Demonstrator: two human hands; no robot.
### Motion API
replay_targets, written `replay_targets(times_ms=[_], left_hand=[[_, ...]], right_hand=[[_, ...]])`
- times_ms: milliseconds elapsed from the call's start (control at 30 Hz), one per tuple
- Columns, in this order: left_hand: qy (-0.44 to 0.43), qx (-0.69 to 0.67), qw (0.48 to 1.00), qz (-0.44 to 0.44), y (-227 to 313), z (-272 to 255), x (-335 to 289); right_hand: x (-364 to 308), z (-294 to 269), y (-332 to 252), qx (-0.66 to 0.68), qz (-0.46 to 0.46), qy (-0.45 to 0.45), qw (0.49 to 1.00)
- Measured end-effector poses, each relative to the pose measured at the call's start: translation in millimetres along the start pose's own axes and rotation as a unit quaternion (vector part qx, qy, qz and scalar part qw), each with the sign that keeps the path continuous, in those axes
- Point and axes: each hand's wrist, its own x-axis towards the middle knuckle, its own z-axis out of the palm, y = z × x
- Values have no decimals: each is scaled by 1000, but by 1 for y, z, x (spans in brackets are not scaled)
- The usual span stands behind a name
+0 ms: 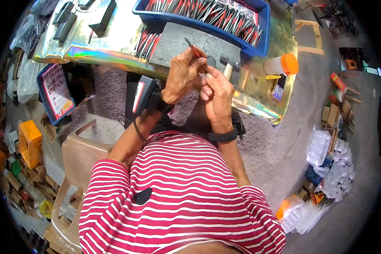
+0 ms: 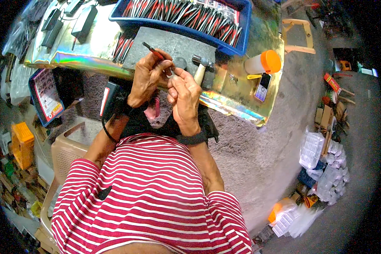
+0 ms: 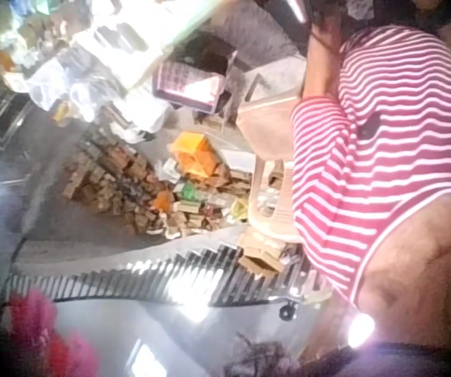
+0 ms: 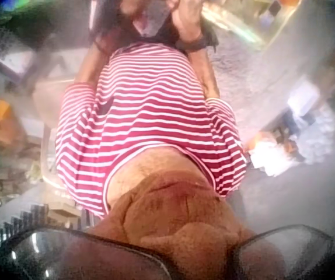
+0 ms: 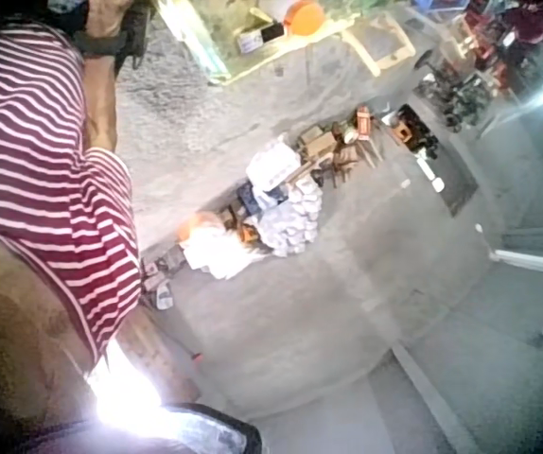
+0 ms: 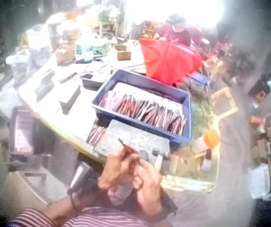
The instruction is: The person uses a hammer to drive metal pins into a cylindrical base mounted on a workbench.
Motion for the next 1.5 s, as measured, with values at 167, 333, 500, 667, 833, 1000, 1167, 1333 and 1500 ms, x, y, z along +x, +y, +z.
replay_targets(times_ms=[167, 333, 500, 667, 833, 1000, 1167, 1333, 1500], left_hand=[[10, 6, 1000, -29, -3, 3, 8], [14, -17, 999, -32, -8, 9, 9], [10, 0, 1000, -20, -14, 10, 9], [11, 18, 1000, -9, -17, 12, 11], [-9, 35, 999, -25, -16, 8, 10], [-8, 35, 999, -29, -17, 9, 10], [-24, 34, 999, -33, -15, 7, 12], [-64, 60, 996, 5, -20, 5, 17], [-145, 144, 973, 110, -15, 0, 19]], right_hand=[[-15, -9, -21, -54, -17, 14, 998], [-32, -40, -33, -85, -61, 68, 992], [-36, -65, -30, -149, -72, 120, 979], [-31, -75, -19, -198, -50, 127, 971], [-21, -73, -9, -268, -41, 94, 958], [-19, -73, -5, -311, -38, 53, 948], [-12, -79, 1, -278, -8, 40, 960], [-12, -69, -3, -197, 19, 24, 980], [-8, -59, -5, 7, 101, 21, 995]])
